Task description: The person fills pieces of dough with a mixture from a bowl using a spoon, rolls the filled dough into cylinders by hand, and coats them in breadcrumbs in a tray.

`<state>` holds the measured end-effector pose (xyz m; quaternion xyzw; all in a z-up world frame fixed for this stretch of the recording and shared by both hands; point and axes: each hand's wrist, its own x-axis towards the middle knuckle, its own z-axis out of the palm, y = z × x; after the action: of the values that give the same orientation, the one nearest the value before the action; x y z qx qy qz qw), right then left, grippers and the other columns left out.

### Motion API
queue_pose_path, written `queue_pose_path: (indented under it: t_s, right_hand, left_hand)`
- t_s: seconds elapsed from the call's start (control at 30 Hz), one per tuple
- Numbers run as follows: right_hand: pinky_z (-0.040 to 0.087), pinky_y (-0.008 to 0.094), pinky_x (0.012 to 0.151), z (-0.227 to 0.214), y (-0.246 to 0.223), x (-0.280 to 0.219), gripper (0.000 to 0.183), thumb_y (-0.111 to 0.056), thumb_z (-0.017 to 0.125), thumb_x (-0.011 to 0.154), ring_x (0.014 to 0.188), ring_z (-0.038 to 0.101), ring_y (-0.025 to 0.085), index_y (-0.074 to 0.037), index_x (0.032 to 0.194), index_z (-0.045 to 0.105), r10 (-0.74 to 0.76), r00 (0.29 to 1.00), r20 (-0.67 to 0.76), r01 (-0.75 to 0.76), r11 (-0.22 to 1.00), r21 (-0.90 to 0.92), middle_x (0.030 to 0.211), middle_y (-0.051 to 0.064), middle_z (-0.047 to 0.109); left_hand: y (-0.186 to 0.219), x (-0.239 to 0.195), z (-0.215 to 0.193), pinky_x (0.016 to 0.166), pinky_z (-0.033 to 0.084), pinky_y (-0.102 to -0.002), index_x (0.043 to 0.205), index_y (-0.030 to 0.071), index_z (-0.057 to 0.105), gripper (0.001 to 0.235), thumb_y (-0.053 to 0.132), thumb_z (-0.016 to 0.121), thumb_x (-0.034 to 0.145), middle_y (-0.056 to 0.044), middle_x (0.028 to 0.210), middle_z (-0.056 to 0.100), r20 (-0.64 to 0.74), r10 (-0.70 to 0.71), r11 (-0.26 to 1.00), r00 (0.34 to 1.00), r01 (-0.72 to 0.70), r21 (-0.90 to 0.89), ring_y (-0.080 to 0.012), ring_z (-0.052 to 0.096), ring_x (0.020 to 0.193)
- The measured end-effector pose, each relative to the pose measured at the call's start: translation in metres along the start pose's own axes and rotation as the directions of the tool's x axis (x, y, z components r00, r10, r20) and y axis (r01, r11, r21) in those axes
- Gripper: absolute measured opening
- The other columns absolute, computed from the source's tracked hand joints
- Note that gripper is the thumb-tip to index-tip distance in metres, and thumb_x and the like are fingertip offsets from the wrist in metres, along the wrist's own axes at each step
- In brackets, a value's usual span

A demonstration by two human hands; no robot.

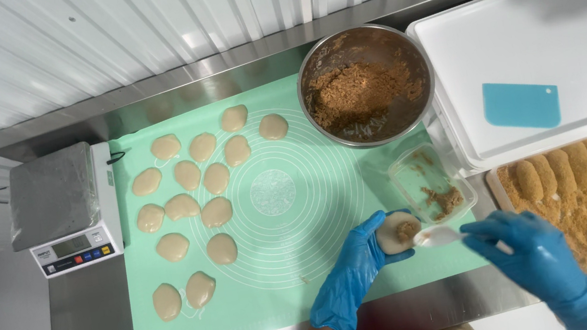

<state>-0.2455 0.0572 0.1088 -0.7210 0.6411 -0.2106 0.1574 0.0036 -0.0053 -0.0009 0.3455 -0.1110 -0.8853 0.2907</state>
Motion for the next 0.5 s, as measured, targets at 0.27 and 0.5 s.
queue_pose_path:
  t_s: [0.27, 0.5]
  right_hand:
    - [0.051, 0.037, 0.059, 0.008, -0.046, 0.021, 0.018, -0.036, 0.077, 0.081, 0.059, 0.067, 0.025, -0.019, 0.081, 0.079, 0.033, 0.998, -0.05, -0.046, 0.959, -0.28, 0.079, 0.001, 0.074]
    - [0.057, 0.037, 0.06, 0.019, -0.05, 0.027, 0.025, -0.045, 0.072, 0.086, 0.065, 0.073, 0.025, -0.022, 0.091, 0.079, 0.222, 0.975, 0.029, -0.204, 0.933, -0.298, 0.081, 0.001, 0.077]
  left_hand:
    - [-0.009, 0.0, 0.01, 0.087, 0.063, -0.036, 0.134, -0.008, 0.061, 0.052, 0.034, 0.056, 0.103, -0.018, 0.119, 0.069, -0.118, 0.131, 0.974, 0.984, -0.106, 0.199, -0.0249, 0.072, 0.102]
    - [-0.016, 0.009, 0.001, 0.087, 0.065, -0.036, 0.132, -0.009, 0.061, 0.051, 0.032, 0.057, 0.103, -0.018, 0.119, 0.069, -0.141, 0.151, 0.986, 0.978, -0.138, 0.098, -0.0259, 0.072, 0.103]
